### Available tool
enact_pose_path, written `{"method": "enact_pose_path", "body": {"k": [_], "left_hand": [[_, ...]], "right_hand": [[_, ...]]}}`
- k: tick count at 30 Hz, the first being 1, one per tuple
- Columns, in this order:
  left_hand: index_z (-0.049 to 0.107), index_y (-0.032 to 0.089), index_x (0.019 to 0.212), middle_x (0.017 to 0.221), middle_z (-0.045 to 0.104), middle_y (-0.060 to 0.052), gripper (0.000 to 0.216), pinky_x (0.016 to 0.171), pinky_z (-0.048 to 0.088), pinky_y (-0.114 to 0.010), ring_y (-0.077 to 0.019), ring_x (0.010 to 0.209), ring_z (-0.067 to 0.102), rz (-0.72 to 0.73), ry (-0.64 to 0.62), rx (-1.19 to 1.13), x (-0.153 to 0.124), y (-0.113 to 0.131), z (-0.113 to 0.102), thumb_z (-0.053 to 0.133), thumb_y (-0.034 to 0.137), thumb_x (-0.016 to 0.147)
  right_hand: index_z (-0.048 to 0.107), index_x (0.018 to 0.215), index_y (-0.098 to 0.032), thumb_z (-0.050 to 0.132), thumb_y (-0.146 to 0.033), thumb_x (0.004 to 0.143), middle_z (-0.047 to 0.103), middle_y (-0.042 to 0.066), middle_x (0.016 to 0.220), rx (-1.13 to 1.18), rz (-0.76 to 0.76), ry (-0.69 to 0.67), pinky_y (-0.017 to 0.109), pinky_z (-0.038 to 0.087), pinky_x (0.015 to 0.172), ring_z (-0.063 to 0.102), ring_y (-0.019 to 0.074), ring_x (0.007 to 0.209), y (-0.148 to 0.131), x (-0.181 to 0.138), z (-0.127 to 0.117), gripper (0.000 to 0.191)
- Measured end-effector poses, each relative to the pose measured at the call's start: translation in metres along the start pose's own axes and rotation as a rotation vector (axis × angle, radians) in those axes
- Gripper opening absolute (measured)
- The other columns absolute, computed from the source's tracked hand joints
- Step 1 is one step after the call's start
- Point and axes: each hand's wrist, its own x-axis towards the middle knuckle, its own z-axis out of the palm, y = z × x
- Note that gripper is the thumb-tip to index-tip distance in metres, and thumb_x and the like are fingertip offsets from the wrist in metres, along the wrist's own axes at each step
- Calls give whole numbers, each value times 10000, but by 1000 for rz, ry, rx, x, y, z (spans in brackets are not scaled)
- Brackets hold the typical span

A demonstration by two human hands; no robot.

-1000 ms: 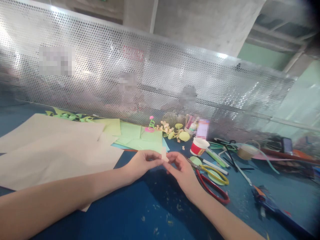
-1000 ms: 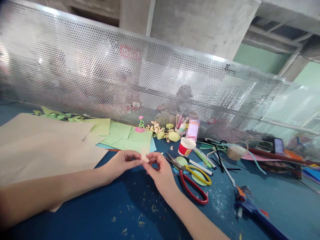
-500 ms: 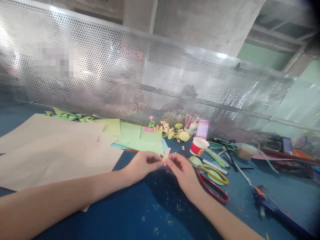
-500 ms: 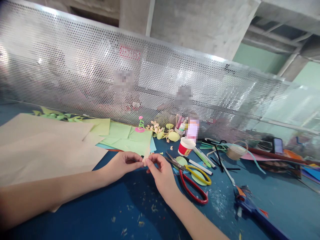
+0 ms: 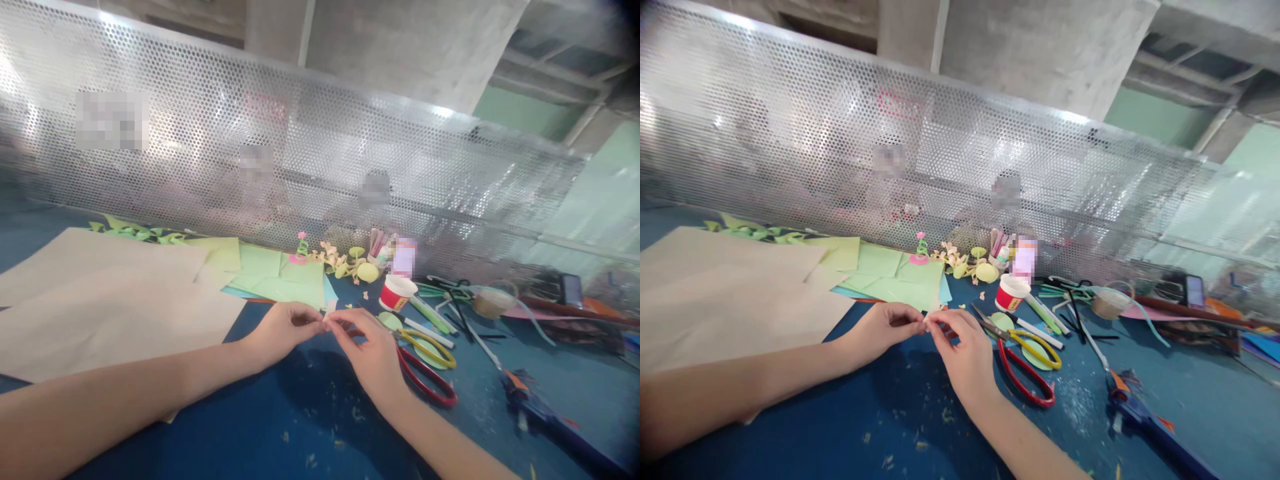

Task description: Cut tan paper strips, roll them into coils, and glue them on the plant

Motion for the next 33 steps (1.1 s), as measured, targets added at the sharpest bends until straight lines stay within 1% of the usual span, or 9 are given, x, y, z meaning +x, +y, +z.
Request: {"method": "enact_pose_path", "body": {"k": [5, 9, 12, 15, 20, 25, 28, 31, 33], "left_hand": [[669, 180, 790, 784, 673, -11, 188, 718, 438, -256, -156, 762, 590, 94, 54, 117, -3, 5, 1, 550, 326, 789], [676, 200, 802, 805, 675, -3, 155, 716, 423, -244, -151, 783, 588, 142, 98, 187, -5, 9, 1, 552, 292, 792], [678, 207, 815, 823, 676, -5, 154, 726, 422, -247, -154, 798, 589, 135, 107, 192, -5, 11, 0, 554, 296, 792], [670, 190, 802, 804, 674, -13, 168, 732, 430, -254, -155, 784, 590, 102, 77, 105, -3, 10, 0, 554, 310, 793], [665, 158, 841, 796, 667, -30, 217, 740, 442, -263, -156, 763, 587, 22, 44, -115, 1, 4, -1, 624, 343, 737], [691, 146, 797, 692, 645, -19, 214, 676, 423, -236, -126, 667, 550, -40, 4, -214, 3, 0, -3, 630, 342, 735], [694, 137, 773, 670, 632, -20, 210, 652, 409, -229, -118, 644, 525, -53, 12, -252, 4, -1, -4, 624, 332, 740], [695, 135, 760, 660, 624, -17, 207, 627, 400, -218, -110, 628, 508, -70, 40, -294, 6, -2, -4, 632, 330, 732], [696, 134, 757, 658, 624, -18, 206, 622, 398, -215, -109, 625, 504, -72, 46, -307, 6, -3, -4, 636, 329, 729]], "right_hand": [[658, 829, -214, 554, -283, 808, 603, 47, 890, 48, 47, 9, 247, 530, 622, 590, 162, 791, 4, 2, 1, 127], [636, 815, -202, 563, -268, 800, 603, 46, 882, 69, 33, -16, 287, 512, 729, 582, 173, 832, 5, 4, 1, 99], [616, 815, -195, 566, -275, 800, 626, 36, 837, 89, 69, -40, 307, 484, 769, 588, 173, 803, 5, 5, 0, 96], [603, 815, -187, 563, -303, 801, 637, 28, 799, 175, 156, -75, 296, 473, 751, 591, 169, 770, 3, 6, 0, 123], [576, 796, -185, 589, -333, 777, 620, -1, 744, 413, 323, -105, 258, 472, 705, 584, 143, 716, 6, 7, 3, 149], [575, 816, -190, 601, -343, 761, 619, -3, 741, 474, 387, -120, 260, 476, 705, 579, 137, 709, 9, 8, 4, 164], [571, 894, -200, 544, -316, 799, 619, 17, 798, 433, 339, -116, 272, 490, 689, 581, 145, 728, 8, 7, 3, 153], [575, 932, -221, 530, -253, 799, 591, 32, 906, 347, 189, -145, 276, 499, 688, 571, 161, 813, 7, 4, 4, 145], [590, 919, -230, 558, -219, 774, 567, 34, 953, 290, 115, -168, 274, 504, 673, 565, 157, 809, 7, 2, 5, 148]]}}
